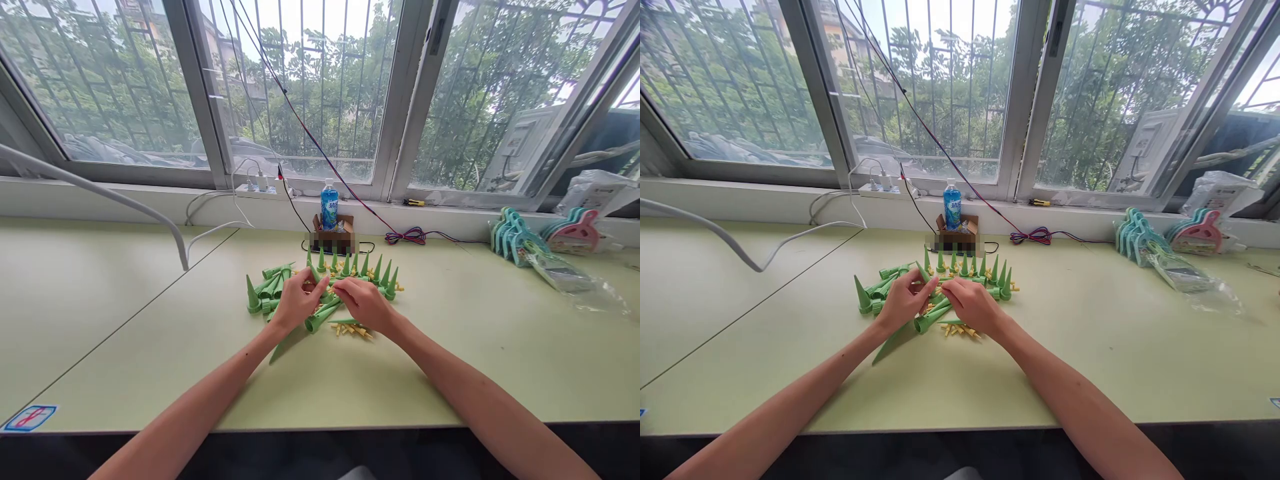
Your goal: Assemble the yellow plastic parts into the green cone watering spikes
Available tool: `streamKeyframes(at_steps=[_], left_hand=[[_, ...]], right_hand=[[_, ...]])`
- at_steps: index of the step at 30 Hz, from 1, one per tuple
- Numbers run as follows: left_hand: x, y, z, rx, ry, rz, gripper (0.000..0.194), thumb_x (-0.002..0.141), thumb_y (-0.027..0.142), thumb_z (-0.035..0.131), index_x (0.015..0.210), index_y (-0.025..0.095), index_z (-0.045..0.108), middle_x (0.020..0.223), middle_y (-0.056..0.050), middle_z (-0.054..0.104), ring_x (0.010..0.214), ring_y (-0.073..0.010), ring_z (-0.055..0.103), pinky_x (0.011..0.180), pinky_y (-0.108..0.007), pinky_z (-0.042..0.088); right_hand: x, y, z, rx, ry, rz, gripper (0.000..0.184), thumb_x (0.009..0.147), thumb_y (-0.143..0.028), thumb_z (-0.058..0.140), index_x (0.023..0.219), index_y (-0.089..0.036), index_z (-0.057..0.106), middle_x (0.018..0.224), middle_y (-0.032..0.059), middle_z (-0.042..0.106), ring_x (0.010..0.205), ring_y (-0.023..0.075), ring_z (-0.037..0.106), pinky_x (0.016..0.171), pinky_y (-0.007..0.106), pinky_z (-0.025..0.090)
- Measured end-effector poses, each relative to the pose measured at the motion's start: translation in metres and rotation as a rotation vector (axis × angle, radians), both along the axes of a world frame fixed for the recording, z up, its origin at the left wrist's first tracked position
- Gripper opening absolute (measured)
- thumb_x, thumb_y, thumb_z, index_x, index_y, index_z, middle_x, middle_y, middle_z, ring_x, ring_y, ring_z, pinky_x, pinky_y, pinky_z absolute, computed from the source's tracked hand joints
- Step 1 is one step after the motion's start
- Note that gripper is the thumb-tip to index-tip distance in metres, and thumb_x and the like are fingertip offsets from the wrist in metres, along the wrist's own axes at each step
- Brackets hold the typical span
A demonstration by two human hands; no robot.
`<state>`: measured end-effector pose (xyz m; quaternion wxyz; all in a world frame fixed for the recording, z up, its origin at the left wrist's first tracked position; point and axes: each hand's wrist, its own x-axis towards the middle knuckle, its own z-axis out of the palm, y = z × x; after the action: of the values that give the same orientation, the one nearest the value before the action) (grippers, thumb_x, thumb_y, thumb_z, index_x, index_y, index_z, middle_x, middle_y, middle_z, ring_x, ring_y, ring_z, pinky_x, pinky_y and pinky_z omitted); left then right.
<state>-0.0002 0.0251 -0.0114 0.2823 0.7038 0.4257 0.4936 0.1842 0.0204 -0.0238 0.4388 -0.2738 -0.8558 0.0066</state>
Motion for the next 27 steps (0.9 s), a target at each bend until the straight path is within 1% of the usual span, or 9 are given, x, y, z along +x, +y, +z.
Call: streamKeyframes(at_steps=[3, 6, 9, 13, 16, 21, 25, 27], left_hand=[[0.0002, -0.0003, 0.0009, 0.019, 0.022, 0.028, 0.033, 0.082, 0.044, 0.064, 0.068, 0.021, 0.045, 0.049, 0.007, 0.049, 0.037, -0.0099, 0.050, 0.039, -0.021, 0.035], [0.0002, -0.0001, 0.0016, 0.043, 0.054, 0.055, 0.033, 0.082, 0.044, 0.063, 0.067, 0.021, 0.045, 0.046, 0.007, 0.047, 0.038, -0.0101, 0.048, 0.041, -0.021, 0.036], [0.0000, 0.0009, 0.0008, 0.070, 0.079, 0.063, 0.032, 0.083, 0.043, 0.063, 0.067, 0.020, 0.045, 0.047, 0.006, 0.048, 0.040, -0.0101, 0.048, 0.042, -0.021, 0.035], [0.0003, 0.0015, -0.0009, 0.109, 0.115, 0.068, 0.029, 0.084, 0.041, 0.061, 0.069, 0.020, 0.047, 0.056, 0.004, 0.053, 0.045, -0.0097, 0.051, 0.045, -0.021, 0.037], [0.0005, 0.0007, -0.0014, 0.123, 0.148, 0.074, 0.029, 0.084, 0.041, 0.061, 0.069, 0.020, 0.047, 0.057, 0.004, 0.053, 0.047, -0.0099, 0.051, 0.047, -0.021, 0.038], [0.0005, -0.0009, -0.0010, 0.144, 0.171, 0.050, 0.029, 0.086, 0.043, 0.058, 0.071, 0.020, 0.048, 0.060, 0.003, 0.054, 0.049, -0.0100, 0.049, 0.049, -0.022, 0.039], [0.0006, -0.0009, -0.0012, 0.154, 0.178, 0.045, 0.031, 0.086, 0.041, 0.059, 0.068, 0.020, 0.043, 0.057, 0.005, 0.049, 0.048, -0.0089, 0.044, 0.049, -0.021, 0.037], [0.0004, -0.0005, -0.0018, 0.162, 0.181, 0.042, 0.031, 0.085, 0.039, 0.059, 0.068, 0.020, 0.042, 0.057, 0.006, 0.047, 0.049, -0.0084, 0.043, 0.049, -0.021, 0.035]], right_hand=[[-0.0002, -0.0012, -0.0001, -0.020, 0.000, -0.016, 0.018, 0.101, -0.024, 0.043, 0.097, -0.018, 0.060, 0.086, 0.0070, 0.067, 0.073, 0.0153, 0.061, 0.067, 0.027, 0.049], [0.0001, -0.0024, -0.0006, -0.036, -0.018, -0.051, 0.016, 0.100, -0.028, 0.047, 0.100, -0.019, 0.060, 0.086, 0.0062, 0.067, 0.066, 0.0141, 0.058, 0.064, 0.027, 0.048], [0.0003, -0.0027, -0.0013, -0.034, -0.034, -0.066, 0.016, 0.098, -0.032, 0.052, 0.101, -0.018, 0.060, 0.086, 0.0059, 0.067, 0.061, 0.0132, 0.056, 0.061, 0.026, 0.046], [-0.0001, -0.0024, -0.0009, -0.011, -0.044, -0.081, 0.018, 0.098, -0.032, 0.050, 0.093, -0.018, 0.061, 0.080, 0.0053, 0.066, 0.064, 0.0143, 0.057, 0.061, 0.026, 0.045], [-0.0004, -0.0024, -0.0001, -0.002, -0.051, -0.083, 0.023, 0.100, -0.032, 0.047, 0.088, -0.019, 0.060, 0.077, 0.0047, 0.065, 0.066, 0.0146, 0.058, 0.061, 0.026, 0.044], [-0.0005, -0.0021, -0.0002, 0.008, -0.083, -0.124, 0.032, 0.101, -0.033, 0.041, 0.078, -0.019, 0.057, 0.066, 0.0022, 0.059, 0.057, 0.0128, 0.052, 0.056, 0.025, 0.038], [-0.0007, -0.0020, -0.0009, -0.003, -0.096, -0.163, 0.035, 0.101, -0.034, 0.041, 0.072, -0.019, 0.053, 0.061, 0.0007, 0.055, 0.052, 0.0119, 0.047, 0.053, 0.024, 0.034], [-0.0010, -0.0020, -0.0010, -0.016, -0.107, -0.173, 0.036, 0.101, -0.034, 0.041, 0.071, -0.019, 0.053, 0.061, 0.0007, 0.055, 0.053, 0.0118, 0.047, 0.053, 0.024, 0.033]])
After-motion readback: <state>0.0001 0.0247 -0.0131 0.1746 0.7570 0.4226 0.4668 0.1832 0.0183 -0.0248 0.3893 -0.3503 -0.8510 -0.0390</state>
